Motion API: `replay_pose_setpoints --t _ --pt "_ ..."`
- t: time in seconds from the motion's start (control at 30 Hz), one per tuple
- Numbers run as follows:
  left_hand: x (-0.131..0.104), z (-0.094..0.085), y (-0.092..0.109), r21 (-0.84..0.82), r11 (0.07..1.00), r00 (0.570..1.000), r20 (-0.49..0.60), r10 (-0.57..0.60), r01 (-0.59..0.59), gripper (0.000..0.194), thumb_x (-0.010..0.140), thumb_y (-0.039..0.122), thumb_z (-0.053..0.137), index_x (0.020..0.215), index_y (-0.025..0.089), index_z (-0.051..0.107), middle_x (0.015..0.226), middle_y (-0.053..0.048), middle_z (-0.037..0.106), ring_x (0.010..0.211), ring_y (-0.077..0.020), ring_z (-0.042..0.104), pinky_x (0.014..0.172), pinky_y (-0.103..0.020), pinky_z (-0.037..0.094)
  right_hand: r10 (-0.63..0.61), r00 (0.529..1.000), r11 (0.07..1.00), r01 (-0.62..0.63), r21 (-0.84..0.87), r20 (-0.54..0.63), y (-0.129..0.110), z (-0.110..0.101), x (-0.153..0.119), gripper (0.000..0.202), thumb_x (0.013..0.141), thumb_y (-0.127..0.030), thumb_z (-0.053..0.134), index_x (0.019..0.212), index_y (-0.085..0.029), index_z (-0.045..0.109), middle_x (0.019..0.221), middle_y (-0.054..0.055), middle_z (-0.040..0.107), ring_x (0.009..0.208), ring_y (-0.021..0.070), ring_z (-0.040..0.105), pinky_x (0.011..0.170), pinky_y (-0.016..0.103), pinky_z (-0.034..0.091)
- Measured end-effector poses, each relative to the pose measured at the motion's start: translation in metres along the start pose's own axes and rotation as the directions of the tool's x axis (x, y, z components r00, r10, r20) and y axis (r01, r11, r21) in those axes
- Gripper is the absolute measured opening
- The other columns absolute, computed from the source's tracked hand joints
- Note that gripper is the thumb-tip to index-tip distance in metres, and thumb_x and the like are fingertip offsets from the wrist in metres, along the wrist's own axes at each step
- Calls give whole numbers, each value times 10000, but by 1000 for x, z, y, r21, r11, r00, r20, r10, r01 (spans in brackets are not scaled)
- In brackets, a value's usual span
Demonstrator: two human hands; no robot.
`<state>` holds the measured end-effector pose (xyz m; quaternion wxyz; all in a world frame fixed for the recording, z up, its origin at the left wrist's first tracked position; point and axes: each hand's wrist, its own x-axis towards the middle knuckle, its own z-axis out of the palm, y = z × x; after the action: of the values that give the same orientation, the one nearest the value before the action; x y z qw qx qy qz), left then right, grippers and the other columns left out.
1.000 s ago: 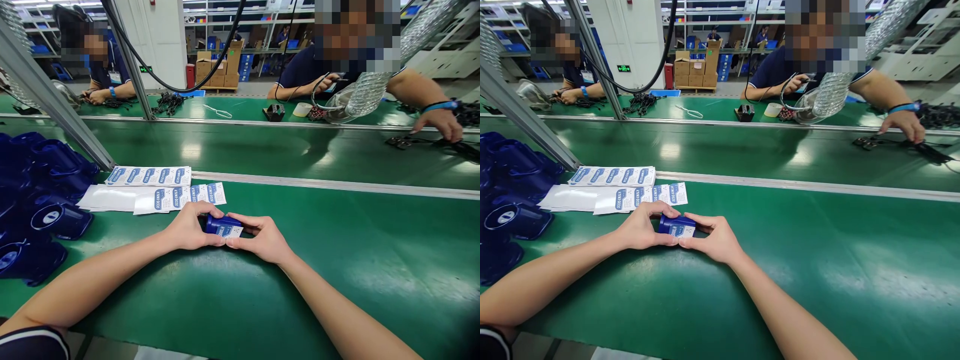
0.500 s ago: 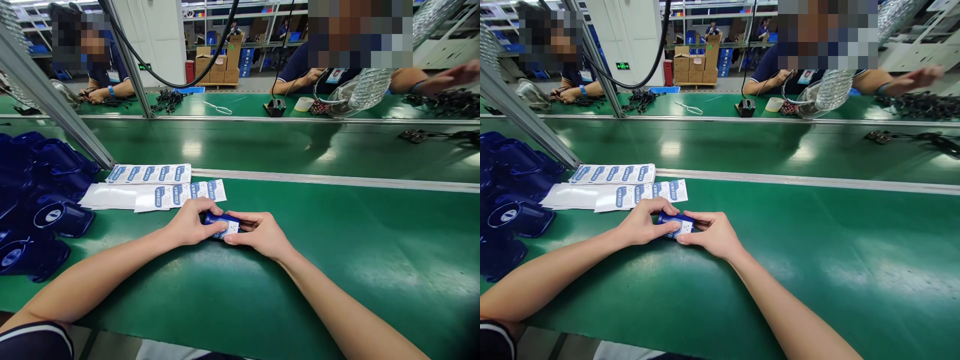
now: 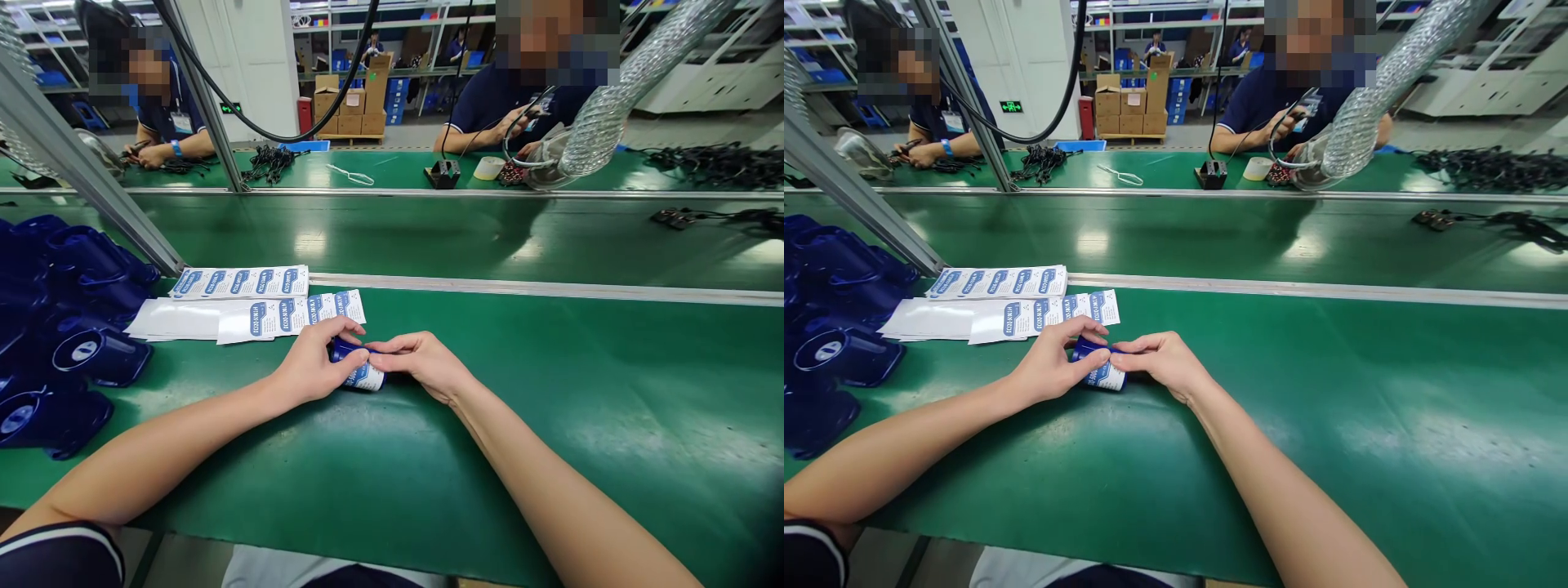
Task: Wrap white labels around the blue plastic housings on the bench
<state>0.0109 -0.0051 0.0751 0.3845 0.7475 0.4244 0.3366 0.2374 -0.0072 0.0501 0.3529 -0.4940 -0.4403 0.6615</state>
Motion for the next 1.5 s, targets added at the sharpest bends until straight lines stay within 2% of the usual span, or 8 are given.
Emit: replay_pose_setpoints --t 0.13,0.27,0.37,0.47,0.87,1.2,1.4,1.5 --pt "-1 5 2 82 997 999 -38 -5 8 190 974 325 686 1127 219 721 920 -30 825 874 -226 756 820 -359 559 -89 996 993 88 -74 -3 1 -1 -3 422 583 -589 1014 677 -223 826 875 79 867 982 329 821 976 494 639" --pt "-4 10 -1 145 989 995 -91 41 -28 215 1031 333 601 1175 217 710 942 -38 803 914 -238 741 874 -388 552 -265 964 930 264 -256 31 5 12 -18 482 668 -510 994 1055 -257 859 1133 85 846 1127 357 762 1075 549 572" --pt "-7 13 -7 163 985 992 -97 77 -61 262 1053 337 559 1253 213 675 978 -57 784 989 -260 731 935 -417 551 -519 851 663 461 -590 82 14 28 -26 614 704 -338 967 1273 -265 747 1248 112 767 1164 375 691 1016 553 568" --pt "-10 15 -12 176 979 988 -92 123 -105 301 1069 341 520 1310 206 641 1031 -80 772 1077 -282 710 1001 -446 539 -648 756 475 492 -730 88 21 37 -23 452 728 -303 935 1110 -247 698 1032 91 724 987 337 672 840 484 568" --pt "-15 15 -22 141 972 979 -52 199 -190 332 1107 383 467 1342 189 600 1085 -97 749 1094 -280 683 1004 -431 533 -189 980 980 184 -78 -60 10 33 -13 536 382 -352 1106 762 -226 748 853 -42 608 746 177 623 657 324 538" --pt "-18 14 -20 65 980 981 -30 192 -190 327 1117 392 456 1344 200 590 1064 -87 739 1038 -268 676 983 -423 513 -75 996 997 75 -1 -42 4 27 -8 467 441 -494 1078 705 -206 822 754 -26 641 739 174 655 748 357 563" --pt "-17 9 -29 -46 965 965 26 260 -258 488 1089 574 489 1365 180 566 1045 -91 730 965 -254 696 920 -402 534 -219 973 960 202 -196 -73 14 23 -11 498 782 -643 858 623 -186 741 647 -4 622 643 158 563 636 331 451" --pt "-15 7 -35 -84 958 958 54 280 -275 615 1070 677 459 1418 176 545 1112 -111 712 989 -263 684 908 -402 536 -341 939 894 313 -321 -34 14 26 -25 374 862 -565 826 835 -192 828 808 40 712 764 216 651 735 376 518"
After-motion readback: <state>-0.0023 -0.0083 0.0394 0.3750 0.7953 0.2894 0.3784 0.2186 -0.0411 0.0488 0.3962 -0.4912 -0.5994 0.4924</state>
